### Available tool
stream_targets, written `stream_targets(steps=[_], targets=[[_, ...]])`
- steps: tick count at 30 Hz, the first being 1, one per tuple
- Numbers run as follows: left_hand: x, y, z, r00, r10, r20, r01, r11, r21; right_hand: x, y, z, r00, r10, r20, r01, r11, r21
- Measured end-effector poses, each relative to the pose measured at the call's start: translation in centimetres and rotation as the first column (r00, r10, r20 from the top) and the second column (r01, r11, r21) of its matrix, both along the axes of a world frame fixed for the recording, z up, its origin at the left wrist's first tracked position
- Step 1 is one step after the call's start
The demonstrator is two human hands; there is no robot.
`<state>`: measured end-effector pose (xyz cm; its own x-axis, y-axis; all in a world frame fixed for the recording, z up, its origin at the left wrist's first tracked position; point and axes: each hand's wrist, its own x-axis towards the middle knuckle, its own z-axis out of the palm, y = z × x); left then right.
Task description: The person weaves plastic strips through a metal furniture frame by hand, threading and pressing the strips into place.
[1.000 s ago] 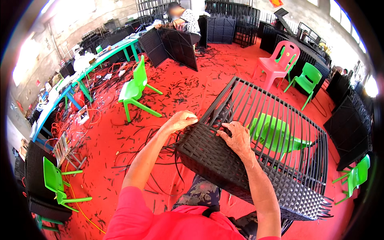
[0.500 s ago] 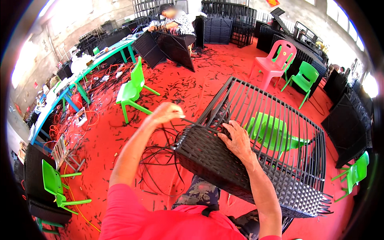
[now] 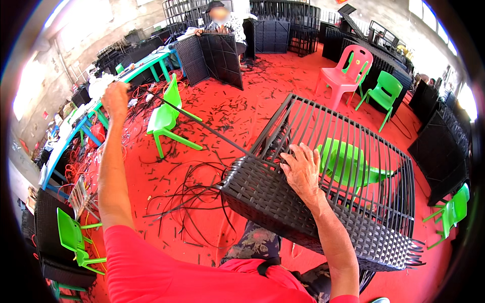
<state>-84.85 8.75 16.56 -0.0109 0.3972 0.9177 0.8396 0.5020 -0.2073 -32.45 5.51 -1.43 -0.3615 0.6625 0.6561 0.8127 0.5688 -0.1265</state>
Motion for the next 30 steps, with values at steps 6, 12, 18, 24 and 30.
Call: stream_targets(steps=[6,12,18,24,30], targets=[[-4.8,-1.4,6.2,0.948,-0.312,0.069,0.258,0.875,0.409,-5.6,1.5,-0.5,0.949,0.142,-0.281,-0.203,0.958,-0.201],[-0.5,-3.7,7.3,0.895,-0.445,0.016,0.416,0.848,0.327,-8.3,1.9,-0.5,0.998,-0.052,-0.027,0.044,0.971,-0.236],[15.7,-6.1,-2.3,0.57,-0.755,0.325,0.752,0.638,0.164,-7.6,2.2,0.1,0.885,0.035,-0.465,-0.222,0.908,-0.355],[27.8,-5.4,-15.1,0.28,-0.63,0.724,0.957,0.242,-0.16,-7.6,1.1,0.8,0.736,0.283,-0.615,-0.31,0.949,0.065],[32.3,-2.3,-18.7,-0.095,-0.446,0.89,0.979,0.121,0.165,-7.4,-0.6,2.3,0.724,0.433,-0.537,-0.366,0.901,0.233]])
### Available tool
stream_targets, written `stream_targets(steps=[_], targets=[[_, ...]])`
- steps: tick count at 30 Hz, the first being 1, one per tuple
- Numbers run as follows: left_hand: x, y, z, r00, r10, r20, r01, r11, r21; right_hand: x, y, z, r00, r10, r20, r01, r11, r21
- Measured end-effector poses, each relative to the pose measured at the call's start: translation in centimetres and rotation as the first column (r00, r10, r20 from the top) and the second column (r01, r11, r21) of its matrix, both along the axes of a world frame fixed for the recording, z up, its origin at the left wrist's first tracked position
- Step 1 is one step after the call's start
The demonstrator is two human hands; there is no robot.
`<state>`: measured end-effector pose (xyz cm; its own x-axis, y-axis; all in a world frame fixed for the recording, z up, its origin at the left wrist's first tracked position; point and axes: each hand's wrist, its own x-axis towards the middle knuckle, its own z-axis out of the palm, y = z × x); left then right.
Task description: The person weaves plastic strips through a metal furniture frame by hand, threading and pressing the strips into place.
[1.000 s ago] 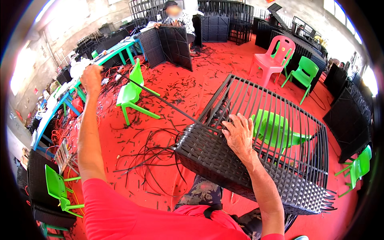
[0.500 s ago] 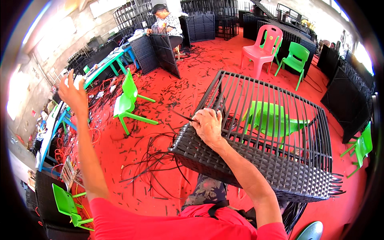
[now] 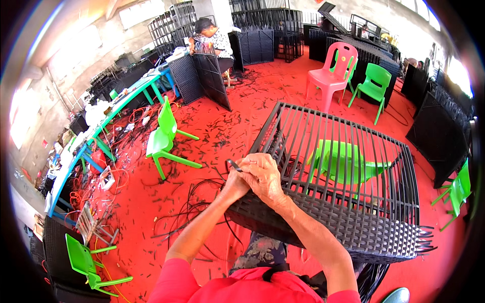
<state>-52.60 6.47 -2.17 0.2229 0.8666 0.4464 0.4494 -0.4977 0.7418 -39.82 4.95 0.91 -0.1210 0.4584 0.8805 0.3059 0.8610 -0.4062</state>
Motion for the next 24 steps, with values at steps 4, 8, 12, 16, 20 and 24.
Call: stream_targets(steps=[4,8,12,16,20,24], targets=[[-0.4,-0.2,-0.6,0.971,0.166,-0.171,-0.149,0.983,0.111,0.2,-0.4,0.3,0.999,0.049,-0.017,-0.049,0.999,0.013],[-0.5,-0.7,-0.5,0.948,0.192,-0.253,-0.159,0.976,0.146,0.4,-0.5,0.2,0.992,0.089,-0.091,-0.091,0.996,-0.011],[-0.4,-0.7,-0.7,0.964,0.187,-0.187,-0.185,0.982,0.025,0.2,-0.6,0.2,0.991,0.077,-0.111,-0.08,0.997,-0.022],[-1.2,-0.3,-1.2,0.955,0.19,-0.227,-0.143,0.968,0.205,0.8,-1.7,0.2,0.992,-0.007,0.124,0.02,0.994,-0.106],[-2.0,0.5,-1.2,0.948,0.227,-0.223,-0.223,0.974,0.042,5.6,-4.4,-0.6,0.973,-0.076,0.217,0.112,0.981,-0.16],[-2.4,0.7,-1.2,0.885,0.22,0.41,-0.095,0.948,-0.305,15.4,-9.1,-1.1,0.935,-0.233,0.267,0.3,0.922,-0.244]])
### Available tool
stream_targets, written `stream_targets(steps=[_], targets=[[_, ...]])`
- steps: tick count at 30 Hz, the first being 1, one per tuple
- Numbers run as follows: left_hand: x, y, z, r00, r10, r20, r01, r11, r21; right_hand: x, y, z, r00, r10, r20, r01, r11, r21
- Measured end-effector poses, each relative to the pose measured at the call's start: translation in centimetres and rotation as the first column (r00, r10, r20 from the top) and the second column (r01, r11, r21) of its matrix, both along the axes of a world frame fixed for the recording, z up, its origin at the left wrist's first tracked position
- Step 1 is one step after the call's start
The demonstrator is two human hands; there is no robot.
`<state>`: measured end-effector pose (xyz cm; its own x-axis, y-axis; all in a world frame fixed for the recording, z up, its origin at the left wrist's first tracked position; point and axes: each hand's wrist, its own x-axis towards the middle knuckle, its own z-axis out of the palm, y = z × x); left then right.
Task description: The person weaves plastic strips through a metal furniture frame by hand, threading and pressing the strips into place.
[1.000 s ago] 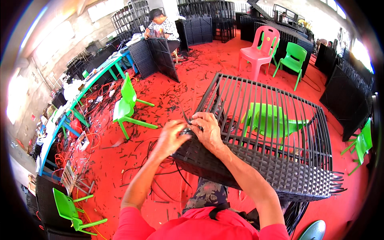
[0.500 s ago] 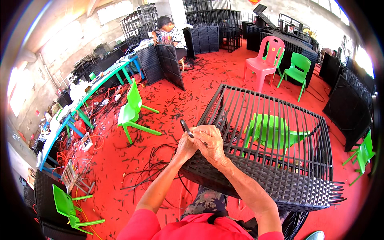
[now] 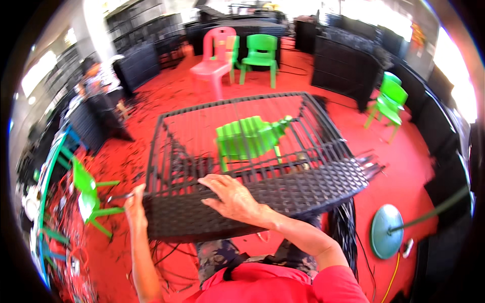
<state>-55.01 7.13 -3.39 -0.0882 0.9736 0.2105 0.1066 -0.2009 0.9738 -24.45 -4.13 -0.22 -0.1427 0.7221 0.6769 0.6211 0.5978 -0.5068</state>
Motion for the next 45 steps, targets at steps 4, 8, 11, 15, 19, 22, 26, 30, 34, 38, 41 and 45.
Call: stream_targets(steps=[4,8,11,15,19,22,26,30,34,38,41,45], targets=[[-1.4,1.0,-0.7,0.979,-0.023,0.202,0.022,1.0,0.007,10.6,-6.1,0.1,0.938,-0.339,0.066,0.344,0.937,-0.068],[-2.6,2.3,-1.3,0.956,0.025,0.292,-0.013,0.999,-0.043,21.1,-11.3,-0.2,0.739,-0.671,0.058,0.673,0.74,-0.007],[-2.8,2.6,-0.9,0.937,0.054,0.346,-0.043,0.998,-0.038,28.9,-12.6,-0.5,0.548,-0.831,-0.098,0.825,0.556,-0.097],[-3.9,3.0,-0.3,0.903,0.169,0.394,-0.127,0.983,-0.131,36.5,-11.7,-1.2,0.468,-0.877,-0.113,0.825,0.479,-0.3],[-8.6,4.1,-1.0,0.844,0.257,0.471,-0.17,0.961,-0.22,40.7,-9.1,-2.0,0.455,-0.887,-0.082,0.607,0.376,-0.7],[-14.1,5.4,-1.6,0.811,0.296,0.505,-0.212,0.953,-0.217,41.9,-7.5,-2.8,0.532,-0.847,0.009,0.525,0.321,-0.788],[-20.8,7.0,-1.6,0.815,0.285,0.504,-0.206,0.956,-0.207,42.4,-5.0,-3.8,0.549,-0.831,0.095,0.499,0.234,-0.835],[-25.2,7.4,-0.6,0.846,0.246,0.472,-0.176,0.966,-0.188,42.5,-2.6,-5.1,0.299,-0.882,-0.363,0.341,0.454,-0.823],[-27.7,6.9,0.4,0.835,0.295,0.464,-0.236,0.954,-0.183,42.8,-1.8,-6.2,-0.04,-0.479,-0.877,0.13,0.867,-0.48],[-30.1,6.3,1.0,0.767,0.406,0.497,-0.336,0.914,-0.227,44.1,-2.8,-6.3,-0.246,-0.408,-0.879,0.227,0.857,-0.462],[-32.3,5.7,1.1,0.724,0.437,0.534,-0.357,0.9,-0.251,45.2,-4.5,-5.9,-0.22,-0.337,-0.915,0.269,0.881,-0.389],[-35.6,5.2,0.9,0.679,0.435,0.591,-0.367,0.899,-0.241,45.6,-6.0,-5.2,-0.157,-0.413,-0.897,0.307,0.843,-0.442]])
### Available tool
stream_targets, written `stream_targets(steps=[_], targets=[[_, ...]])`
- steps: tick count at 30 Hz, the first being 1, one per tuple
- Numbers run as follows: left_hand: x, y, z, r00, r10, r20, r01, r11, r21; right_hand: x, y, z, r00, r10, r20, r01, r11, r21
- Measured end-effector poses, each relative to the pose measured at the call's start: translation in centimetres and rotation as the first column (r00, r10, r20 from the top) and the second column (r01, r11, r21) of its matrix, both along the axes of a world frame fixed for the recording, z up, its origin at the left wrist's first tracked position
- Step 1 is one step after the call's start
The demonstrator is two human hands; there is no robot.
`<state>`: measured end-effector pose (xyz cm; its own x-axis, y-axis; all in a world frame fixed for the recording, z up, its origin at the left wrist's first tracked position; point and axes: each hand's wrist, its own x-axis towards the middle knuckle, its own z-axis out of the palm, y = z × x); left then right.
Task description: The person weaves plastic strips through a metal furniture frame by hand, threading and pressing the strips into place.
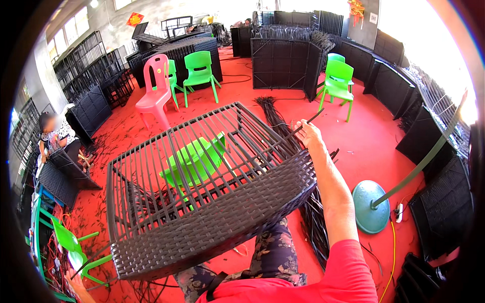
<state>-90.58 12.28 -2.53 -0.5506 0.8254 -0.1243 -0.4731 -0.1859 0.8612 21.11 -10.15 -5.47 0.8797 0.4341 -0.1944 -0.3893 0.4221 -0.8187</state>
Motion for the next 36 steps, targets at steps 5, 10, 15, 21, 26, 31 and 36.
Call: stream_targets(steps=[5,10,15,21,26,31,36], targets=[[-4.6,-0.6,0.1,1.0,0.005,0.0,-0.005,1.0,-0.012,-0.6,-0.9,0.9,0.99,0.105,0.089,-0.087,0.977,-0.193],[-9.7,-1.1,0.5,0.999,-0.016,-0.031,0.015,0.999,-0.037,-0.8,-2.0,1.1,0.954,0.285,0.095,-0.25,0.928,-0.275],[-14.8,-1.0,0.8,0.993,-0.069,-0.1,0.06,0.994,-0.092,-0.7,-3.1,0.7,0.904,0.412,0.114,-0.365,0.883,-0.296],[-18.9,-1.2,1.6,0.961,-0.192,-0.197,0.157,0.971,-0.182,-1.1,-3.5,1.1,0.894,0.441,0.08,-0.389,0.851,-0.354],[-18.9,-3.0,1.6,0.958,-0.163,-0.234,0.112,0.97,-0.216,-0.9,-4.1,1.7,0.859,0.508,0.06,-0.441,0.795,-0.418],[-15.9,-3.7,1.1,0.986,-0.097,-0.134,0.074,0.983,-0.166,-1.3,-4.4,1.3,0.889,0.441,0.124,-0.4,0.88,-0.256],[-10.4,-3.0,-0.2,0.991,-0.136,0.006,0.136,0.986,-0.097,-0.9,-4.8,1.9,0.911,0.391,0.132,-0.367,0.914,-0.174]])
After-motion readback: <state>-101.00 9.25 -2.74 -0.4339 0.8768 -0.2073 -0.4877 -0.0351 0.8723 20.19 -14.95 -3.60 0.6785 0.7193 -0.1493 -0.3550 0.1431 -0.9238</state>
